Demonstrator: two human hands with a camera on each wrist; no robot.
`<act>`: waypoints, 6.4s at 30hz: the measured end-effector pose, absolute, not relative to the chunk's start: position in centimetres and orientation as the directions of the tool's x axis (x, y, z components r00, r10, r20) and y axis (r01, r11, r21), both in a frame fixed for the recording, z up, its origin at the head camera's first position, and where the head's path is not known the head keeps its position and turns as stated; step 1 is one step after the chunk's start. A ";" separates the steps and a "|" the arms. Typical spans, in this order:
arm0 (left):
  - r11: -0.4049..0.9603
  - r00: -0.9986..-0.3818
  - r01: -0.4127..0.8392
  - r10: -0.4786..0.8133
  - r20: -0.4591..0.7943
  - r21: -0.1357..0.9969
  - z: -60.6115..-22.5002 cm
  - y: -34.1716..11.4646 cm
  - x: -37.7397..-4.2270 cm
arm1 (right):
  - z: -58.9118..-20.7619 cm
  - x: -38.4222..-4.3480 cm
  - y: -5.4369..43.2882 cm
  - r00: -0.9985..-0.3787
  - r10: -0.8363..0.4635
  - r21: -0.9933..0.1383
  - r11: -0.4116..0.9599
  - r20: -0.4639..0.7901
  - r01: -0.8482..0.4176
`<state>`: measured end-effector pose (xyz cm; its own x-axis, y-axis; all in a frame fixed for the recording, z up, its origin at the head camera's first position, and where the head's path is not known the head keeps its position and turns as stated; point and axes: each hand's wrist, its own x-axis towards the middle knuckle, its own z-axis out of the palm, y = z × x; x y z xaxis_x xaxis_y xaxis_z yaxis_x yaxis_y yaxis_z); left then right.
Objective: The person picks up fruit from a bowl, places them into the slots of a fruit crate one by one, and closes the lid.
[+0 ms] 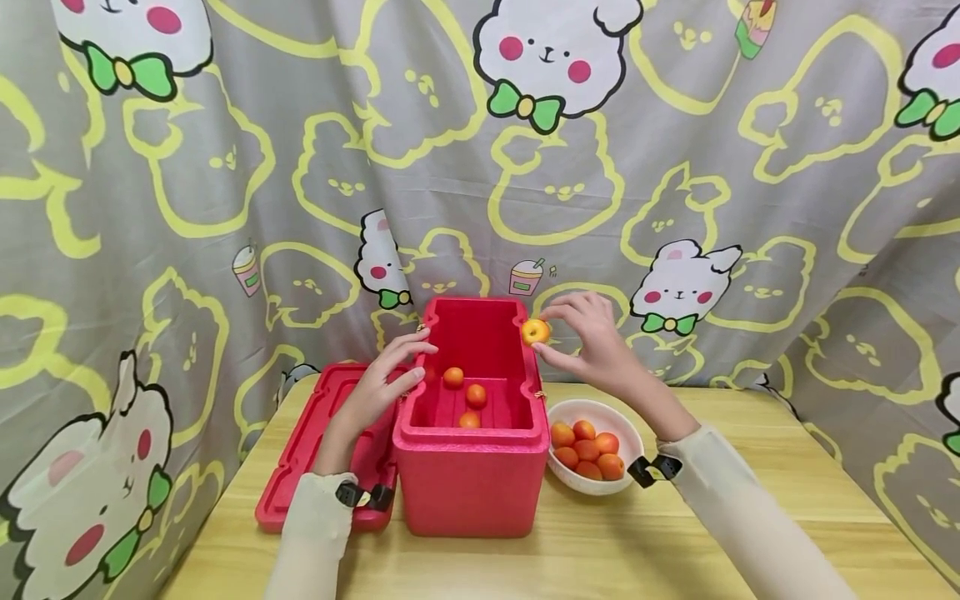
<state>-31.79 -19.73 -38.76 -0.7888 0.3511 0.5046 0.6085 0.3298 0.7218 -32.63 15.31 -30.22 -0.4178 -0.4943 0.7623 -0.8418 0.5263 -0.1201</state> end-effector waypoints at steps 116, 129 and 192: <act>0.319 -0.781 0.617 0.360 0.510 0.719 -38.8 -19.8 -32.1 | -41.0 -32.6 21.2 -0.538 -0.606 -0.130 0.585 0.586 -0.801; 0.319 -0.793 0.602 0.348 0.500 0.732 -38.9 -19.7 -32.0 | -44.3 -31.4 21.6 -0.542 -0.689 -0.103 0.570 0.481 -0.815; 0.327 -0.795 0.600 0.344 0.500 0.730 -38.7 -19.5 -32.0 | -46.2 -32.8 19.9 -0.638 -0.622 -0.054 0.695 0.454 -0.717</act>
<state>-32.00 -19.54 -38.66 -0.7949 0.3441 0.4997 0.6003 0.3265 0.7301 -32.76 19.87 -46.17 -0.6375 -0.6222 0.4543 -0.7170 0.6949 -0.0545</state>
